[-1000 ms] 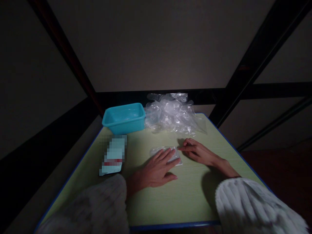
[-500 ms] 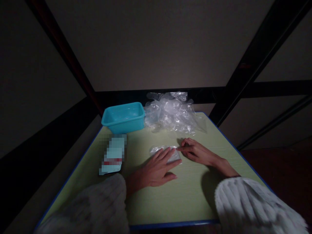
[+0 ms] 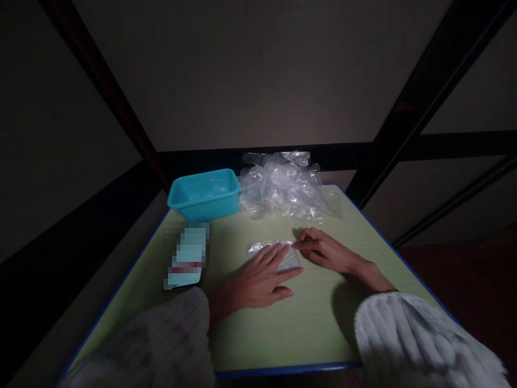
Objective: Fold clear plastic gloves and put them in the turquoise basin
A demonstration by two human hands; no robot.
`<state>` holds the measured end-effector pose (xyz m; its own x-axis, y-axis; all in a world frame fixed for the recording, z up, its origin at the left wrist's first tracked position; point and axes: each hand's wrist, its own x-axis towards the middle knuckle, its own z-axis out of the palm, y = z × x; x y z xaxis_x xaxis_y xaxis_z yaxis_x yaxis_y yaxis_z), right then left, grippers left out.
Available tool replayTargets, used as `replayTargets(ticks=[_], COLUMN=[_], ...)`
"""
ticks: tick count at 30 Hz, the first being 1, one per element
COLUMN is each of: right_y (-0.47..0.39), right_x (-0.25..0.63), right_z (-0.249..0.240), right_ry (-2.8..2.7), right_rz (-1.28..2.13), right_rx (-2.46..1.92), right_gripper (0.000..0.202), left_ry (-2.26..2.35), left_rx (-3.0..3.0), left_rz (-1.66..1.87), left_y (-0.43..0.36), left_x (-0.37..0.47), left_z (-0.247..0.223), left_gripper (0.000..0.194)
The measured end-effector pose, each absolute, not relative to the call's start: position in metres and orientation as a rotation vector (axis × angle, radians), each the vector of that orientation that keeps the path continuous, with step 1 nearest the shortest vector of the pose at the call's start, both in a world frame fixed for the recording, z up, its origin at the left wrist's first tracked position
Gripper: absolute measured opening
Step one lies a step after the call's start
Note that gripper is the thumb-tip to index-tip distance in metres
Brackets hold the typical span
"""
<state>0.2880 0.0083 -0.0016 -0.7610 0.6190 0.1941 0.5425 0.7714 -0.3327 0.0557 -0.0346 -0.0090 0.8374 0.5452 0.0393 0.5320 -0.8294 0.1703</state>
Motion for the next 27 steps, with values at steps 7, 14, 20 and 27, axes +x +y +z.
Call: replayTargets(ticks=[7,14,20,27], right_y=[0.007,0.003,-0.002,-0.002], right_x=[0.289,0.284,0.276,0.277], right_z=[0.0,0.0,0.0,-0.005], right_ry=[-2.69,-2.653,-2.627,-2.65], right_rz=[0.347,0.3,0.358,0.263], right_rx=[-0.935,-0.898,-0.868,-1.024], right_gripper=[0.033,0.032,0.031,0.04], left_ry=[0.862,0.879,0.875,0.875], left_rx=[2.825,2.81,2.813,2.799], left_rz=[0.064,0.067,0.047,-0.011], left_y=[-0.035,-0.035,-0.035,-0.035], left_x=[0.057,0.056,0.056,0.058], left_z=[-0.006,-0.006,-0.006,-0.003], left_gripper=[0.048,0.048,0.049,0.052])
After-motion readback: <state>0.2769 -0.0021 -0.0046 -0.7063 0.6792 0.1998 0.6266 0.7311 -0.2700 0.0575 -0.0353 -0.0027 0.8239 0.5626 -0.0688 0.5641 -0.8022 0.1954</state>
